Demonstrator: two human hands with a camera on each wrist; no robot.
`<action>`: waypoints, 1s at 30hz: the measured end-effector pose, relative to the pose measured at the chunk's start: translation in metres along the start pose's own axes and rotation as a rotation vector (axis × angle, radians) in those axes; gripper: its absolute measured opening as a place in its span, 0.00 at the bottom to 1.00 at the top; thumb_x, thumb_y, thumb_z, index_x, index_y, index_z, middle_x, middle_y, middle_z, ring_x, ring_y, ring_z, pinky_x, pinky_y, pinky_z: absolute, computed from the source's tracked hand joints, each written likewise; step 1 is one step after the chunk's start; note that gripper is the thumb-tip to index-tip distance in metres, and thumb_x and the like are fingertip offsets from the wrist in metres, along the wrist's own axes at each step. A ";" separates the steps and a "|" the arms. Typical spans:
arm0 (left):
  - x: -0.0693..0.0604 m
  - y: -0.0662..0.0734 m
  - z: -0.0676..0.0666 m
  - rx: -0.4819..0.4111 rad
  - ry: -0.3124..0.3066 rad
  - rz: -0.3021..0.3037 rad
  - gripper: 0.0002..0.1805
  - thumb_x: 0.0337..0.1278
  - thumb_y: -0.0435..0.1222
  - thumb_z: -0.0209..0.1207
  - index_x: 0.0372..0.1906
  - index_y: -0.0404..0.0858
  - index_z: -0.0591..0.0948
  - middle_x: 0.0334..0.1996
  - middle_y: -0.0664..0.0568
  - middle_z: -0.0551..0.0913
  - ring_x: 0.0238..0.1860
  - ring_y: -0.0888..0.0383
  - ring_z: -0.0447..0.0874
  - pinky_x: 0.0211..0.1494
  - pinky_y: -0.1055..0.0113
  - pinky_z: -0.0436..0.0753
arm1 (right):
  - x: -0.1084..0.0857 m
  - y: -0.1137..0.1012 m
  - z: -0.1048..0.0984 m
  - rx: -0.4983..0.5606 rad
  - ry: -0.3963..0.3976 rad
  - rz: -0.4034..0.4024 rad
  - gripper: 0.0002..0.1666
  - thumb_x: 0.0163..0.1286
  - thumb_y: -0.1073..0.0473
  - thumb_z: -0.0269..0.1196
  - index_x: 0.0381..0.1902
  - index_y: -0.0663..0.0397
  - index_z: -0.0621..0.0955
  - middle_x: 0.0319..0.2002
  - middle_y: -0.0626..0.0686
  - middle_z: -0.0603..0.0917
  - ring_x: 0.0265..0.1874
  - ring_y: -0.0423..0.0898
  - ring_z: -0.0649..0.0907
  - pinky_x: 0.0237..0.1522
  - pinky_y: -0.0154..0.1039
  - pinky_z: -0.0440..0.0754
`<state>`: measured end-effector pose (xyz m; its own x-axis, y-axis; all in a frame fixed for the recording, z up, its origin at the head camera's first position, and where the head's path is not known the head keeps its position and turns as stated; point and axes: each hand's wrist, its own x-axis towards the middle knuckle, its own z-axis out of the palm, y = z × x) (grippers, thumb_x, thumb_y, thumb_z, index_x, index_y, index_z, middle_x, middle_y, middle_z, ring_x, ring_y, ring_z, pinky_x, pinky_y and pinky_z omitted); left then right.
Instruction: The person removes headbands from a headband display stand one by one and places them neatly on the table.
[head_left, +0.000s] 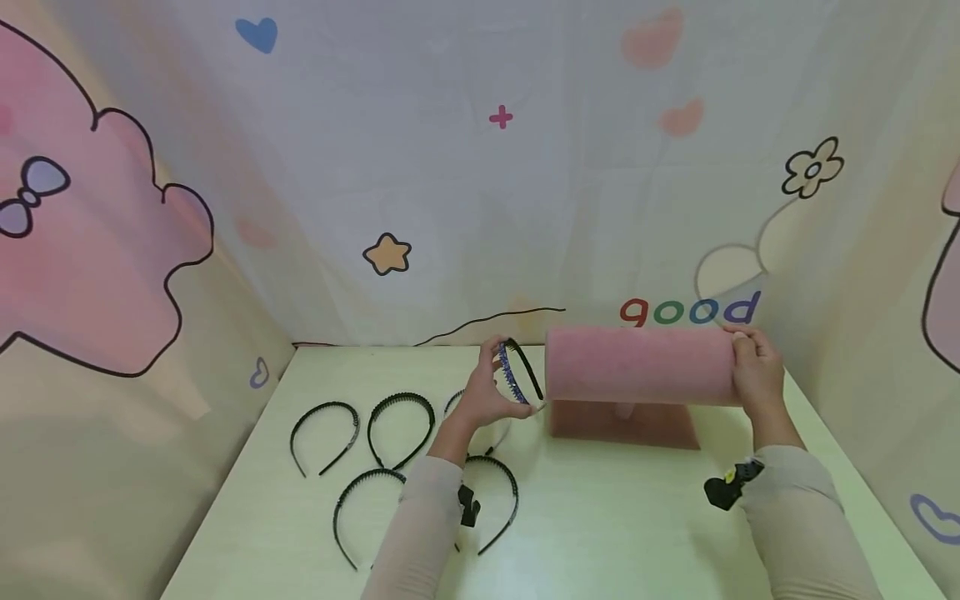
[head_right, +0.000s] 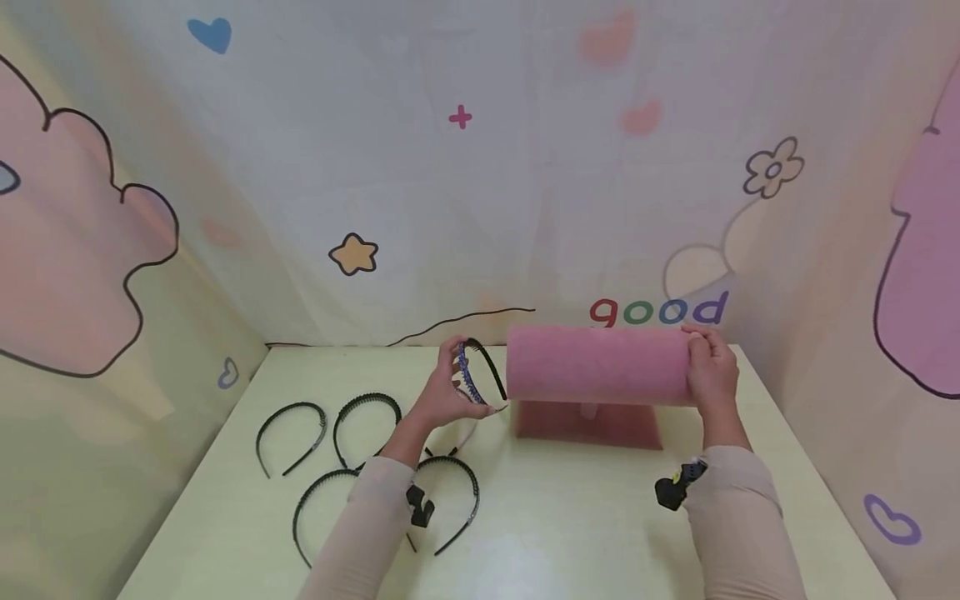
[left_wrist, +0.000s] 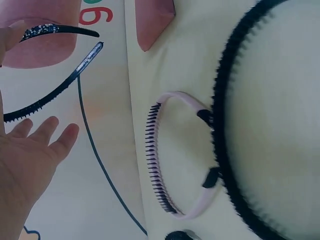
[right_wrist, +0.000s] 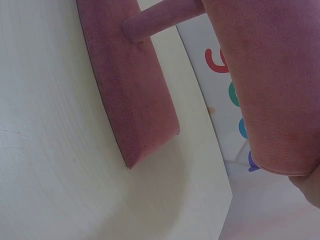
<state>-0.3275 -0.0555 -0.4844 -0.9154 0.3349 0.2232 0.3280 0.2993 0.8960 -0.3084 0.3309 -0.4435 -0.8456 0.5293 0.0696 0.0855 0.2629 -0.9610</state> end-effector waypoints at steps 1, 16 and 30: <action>-0.006 0.000 -0.001 -0.004 0.004 -0.006 0.61 0.26 0.31 0.76 0.68 0.56 0.50 0.69 0.47 0.52 0.66 0.48 0.57 0.56 0.48 0.69 | 0.000 0.000 0.000 0.009 0.003 -0.003 0.18 0.71 0.45 0.45 0.48 0.33 0.81 0.55 0.44 0.74 0.53 0.45 0.70 0.48 0.39 0.64; -0.058 -0.018 -0.005 0.016 0.077 0.022 0.61 0.23 0.34 0.77 0.68 0.51 0.51 0.69 0.48 0.54 0.66 0.46 0.55 0.60 0.44 0.62 | -0.001 -0.001 0.000 0.003 -0.025 -0.003 0.19 0.70 0.45 0.45 0.49 0.35 0.81 0.53 0.44 0.74 0.51 0.46 0.70 0.43 0.36 0.64; -0.088 -0.017 -0.017 0.060 0.133 0.065 0.62 0.22 0.33 0.76 0.67 0.46 0.49 0.72 0.53 0.48 0.68 0.46 0.49 0.62 0.45 0.59 | -0.001 0.001 -0.002 0.004 -0.012 -0.015 0.19 0.71 0.46 0.44 0.48 0.34 0.81 0.52 0.43 0.74 0.51 0.46 0.69 0.45 0.37 0.63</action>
<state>-0.2567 -0.1048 -0.5128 -0.9134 0.2350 0.3323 0.3970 0.3347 0.8546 -0.3066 0.3322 -0.4444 -0.8530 0.5156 0.0811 0.0703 0.2674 -0.9610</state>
